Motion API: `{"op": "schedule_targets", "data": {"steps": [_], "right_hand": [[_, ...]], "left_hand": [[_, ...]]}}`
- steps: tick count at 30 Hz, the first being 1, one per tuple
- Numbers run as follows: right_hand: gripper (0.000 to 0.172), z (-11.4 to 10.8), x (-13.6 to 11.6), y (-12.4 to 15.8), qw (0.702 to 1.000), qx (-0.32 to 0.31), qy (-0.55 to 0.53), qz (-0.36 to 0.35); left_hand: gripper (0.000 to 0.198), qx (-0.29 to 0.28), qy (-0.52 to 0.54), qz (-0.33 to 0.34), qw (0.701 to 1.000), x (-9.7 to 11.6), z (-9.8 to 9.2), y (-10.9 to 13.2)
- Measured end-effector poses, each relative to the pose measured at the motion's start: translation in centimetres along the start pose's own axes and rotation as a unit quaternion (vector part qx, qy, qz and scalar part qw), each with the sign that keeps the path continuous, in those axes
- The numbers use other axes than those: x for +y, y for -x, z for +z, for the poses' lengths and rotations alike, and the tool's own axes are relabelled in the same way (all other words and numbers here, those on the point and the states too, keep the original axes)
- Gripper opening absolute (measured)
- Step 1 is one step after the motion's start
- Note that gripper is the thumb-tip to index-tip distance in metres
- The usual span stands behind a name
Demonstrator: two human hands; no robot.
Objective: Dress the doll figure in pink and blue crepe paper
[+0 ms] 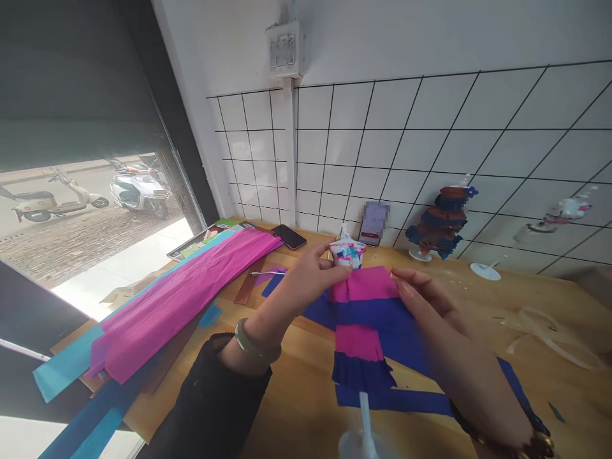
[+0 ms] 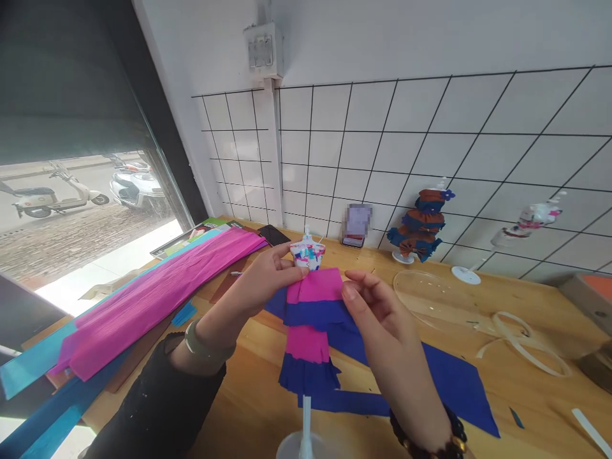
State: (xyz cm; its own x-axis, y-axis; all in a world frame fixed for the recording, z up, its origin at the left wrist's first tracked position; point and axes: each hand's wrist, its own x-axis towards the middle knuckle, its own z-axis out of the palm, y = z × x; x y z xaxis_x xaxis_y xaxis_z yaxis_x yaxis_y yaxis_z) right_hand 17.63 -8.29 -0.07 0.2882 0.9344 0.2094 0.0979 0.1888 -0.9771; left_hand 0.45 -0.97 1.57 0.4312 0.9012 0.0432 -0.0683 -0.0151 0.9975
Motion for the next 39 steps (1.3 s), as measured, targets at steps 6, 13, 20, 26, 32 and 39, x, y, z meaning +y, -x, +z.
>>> {"op": "schedule_targets", "data": {"steps": [6, 13, 20, 26, 32, 39], "right_hand": [[0.029, -0.1, -0.5, 0.5, 1.000, 0.012, -0.001, -0.001], [0.019, -0.2, -0.9, 0.9, 0.988, 0.039, 0.104, -0.105], [0.039, -0.3, 0.8, -0.2, 0.999, -0.013, 0.028, -0.044], [0.053, 0.3, 0.2, 0.5, 0.999, -0.036, -0.013, 0.008], [0.056, 0.5, 0.3, 0.4, 0.998, -0.034, -0.045, 0.033], [0.054, 0.5, 0.4, 0.2, 0.996, -0.051, -0.064, 0.042]], "left_hand": [[0.039, -0.027, 0.104, -0.034, 0.994, -0.9, -0.5, -1.1], [0.068, 0.016, -0.003, 0.014, 1.000, -0.8, 0.1, -0.4], [0.077, -0.020, -0.086, 0.099, 0.991, -0.5, 1.7, 1.1], [0.079, -0.045, -0.111, 0.117, 0.986, -0.2, 2.0, 1.6], [0.081, -0.045, -0.146, 0.125, 0.980, -0.2, 2.0, 1.6], [0.080, -0.072, -0.139, 0.141, 0.978, -0.5, 1.9, 1.6]]}}
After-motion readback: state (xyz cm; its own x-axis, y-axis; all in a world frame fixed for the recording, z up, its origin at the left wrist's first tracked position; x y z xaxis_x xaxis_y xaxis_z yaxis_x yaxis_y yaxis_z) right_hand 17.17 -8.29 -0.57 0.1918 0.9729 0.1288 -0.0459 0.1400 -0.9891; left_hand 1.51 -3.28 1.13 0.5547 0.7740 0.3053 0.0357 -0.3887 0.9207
